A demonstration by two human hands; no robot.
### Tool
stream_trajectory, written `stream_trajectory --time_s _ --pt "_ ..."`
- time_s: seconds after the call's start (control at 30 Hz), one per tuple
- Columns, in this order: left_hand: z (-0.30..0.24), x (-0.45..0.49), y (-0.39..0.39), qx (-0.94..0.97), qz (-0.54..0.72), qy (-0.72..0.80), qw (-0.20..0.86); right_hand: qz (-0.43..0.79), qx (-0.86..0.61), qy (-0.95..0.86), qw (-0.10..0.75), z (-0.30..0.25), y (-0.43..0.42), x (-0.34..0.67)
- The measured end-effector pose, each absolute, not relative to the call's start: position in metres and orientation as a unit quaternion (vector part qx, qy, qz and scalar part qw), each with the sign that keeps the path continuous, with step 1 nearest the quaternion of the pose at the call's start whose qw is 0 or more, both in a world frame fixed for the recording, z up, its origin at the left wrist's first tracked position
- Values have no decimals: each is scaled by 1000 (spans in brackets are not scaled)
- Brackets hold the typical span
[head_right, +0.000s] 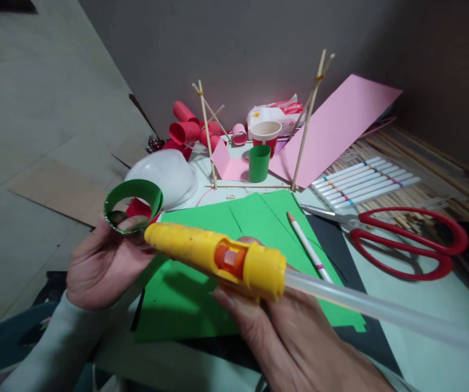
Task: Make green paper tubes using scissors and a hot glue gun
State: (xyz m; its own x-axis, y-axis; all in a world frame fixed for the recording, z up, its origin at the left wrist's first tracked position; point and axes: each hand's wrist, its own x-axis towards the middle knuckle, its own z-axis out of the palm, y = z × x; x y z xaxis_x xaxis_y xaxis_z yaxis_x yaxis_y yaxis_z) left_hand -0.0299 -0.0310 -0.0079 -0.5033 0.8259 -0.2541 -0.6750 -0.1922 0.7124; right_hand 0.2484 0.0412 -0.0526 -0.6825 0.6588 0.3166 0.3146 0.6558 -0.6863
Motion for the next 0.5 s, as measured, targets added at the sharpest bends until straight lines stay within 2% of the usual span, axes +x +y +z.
stream_trajectory --time_s 0.5 --pt "-4 -25 -29 67 774 421 468 301 -237 -882 274 -45 25 239"
